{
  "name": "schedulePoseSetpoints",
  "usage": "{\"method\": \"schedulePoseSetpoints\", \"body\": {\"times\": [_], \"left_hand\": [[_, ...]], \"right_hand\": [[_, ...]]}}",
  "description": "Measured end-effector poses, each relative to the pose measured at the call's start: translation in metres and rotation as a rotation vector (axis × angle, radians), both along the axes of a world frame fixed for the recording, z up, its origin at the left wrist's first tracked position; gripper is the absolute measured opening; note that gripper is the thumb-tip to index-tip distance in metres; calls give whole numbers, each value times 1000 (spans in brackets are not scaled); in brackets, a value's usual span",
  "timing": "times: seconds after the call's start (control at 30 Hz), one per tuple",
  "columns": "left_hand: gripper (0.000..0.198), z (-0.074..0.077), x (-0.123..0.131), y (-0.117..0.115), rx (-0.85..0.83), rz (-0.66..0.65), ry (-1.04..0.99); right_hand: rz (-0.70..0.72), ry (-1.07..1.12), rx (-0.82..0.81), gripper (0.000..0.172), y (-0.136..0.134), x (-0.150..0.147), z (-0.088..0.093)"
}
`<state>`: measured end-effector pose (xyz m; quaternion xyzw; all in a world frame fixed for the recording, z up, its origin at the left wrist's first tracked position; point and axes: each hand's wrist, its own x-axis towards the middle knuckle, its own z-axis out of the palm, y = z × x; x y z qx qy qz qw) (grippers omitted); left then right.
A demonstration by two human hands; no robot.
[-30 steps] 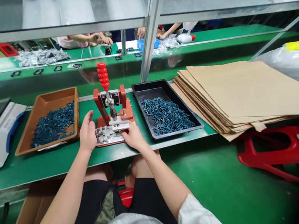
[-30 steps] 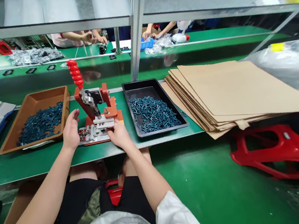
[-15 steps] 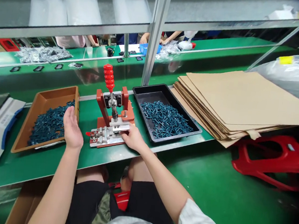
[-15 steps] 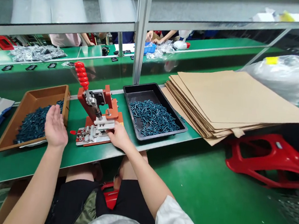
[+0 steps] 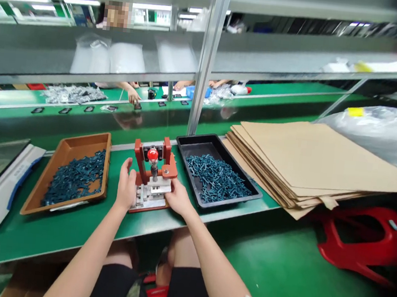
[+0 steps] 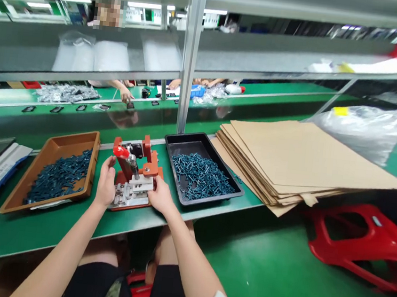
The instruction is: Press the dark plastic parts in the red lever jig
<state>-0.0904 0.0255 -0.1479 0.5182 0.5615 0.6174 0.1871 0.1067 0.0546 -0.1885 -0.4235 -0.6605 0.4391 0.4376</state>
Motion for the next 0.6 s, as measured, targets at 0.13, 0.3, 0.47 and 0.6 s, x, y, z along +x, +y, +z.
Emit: {"method": "schedulePoseSetpoints", "body": {"times": [0.13, 0.3, 0.47, 0.6], "left_hand": [[56, 66, 23, -6, 269, -22, 100], [43, 137, 64, -27, 429, -360, 168], [15, 134, 85, -36, 543, -206, 345], [19, 117, 92, -37, 570, -135, 393]], "right_hand": [[83, -64, -5, 44, 5, 1, 1], [157, -35, -18, 39, 8, 1, 4], [181, -78, 51, 29, 3, 3, 16], [188, -92, 84, 22, 0, 3, 21]]}}
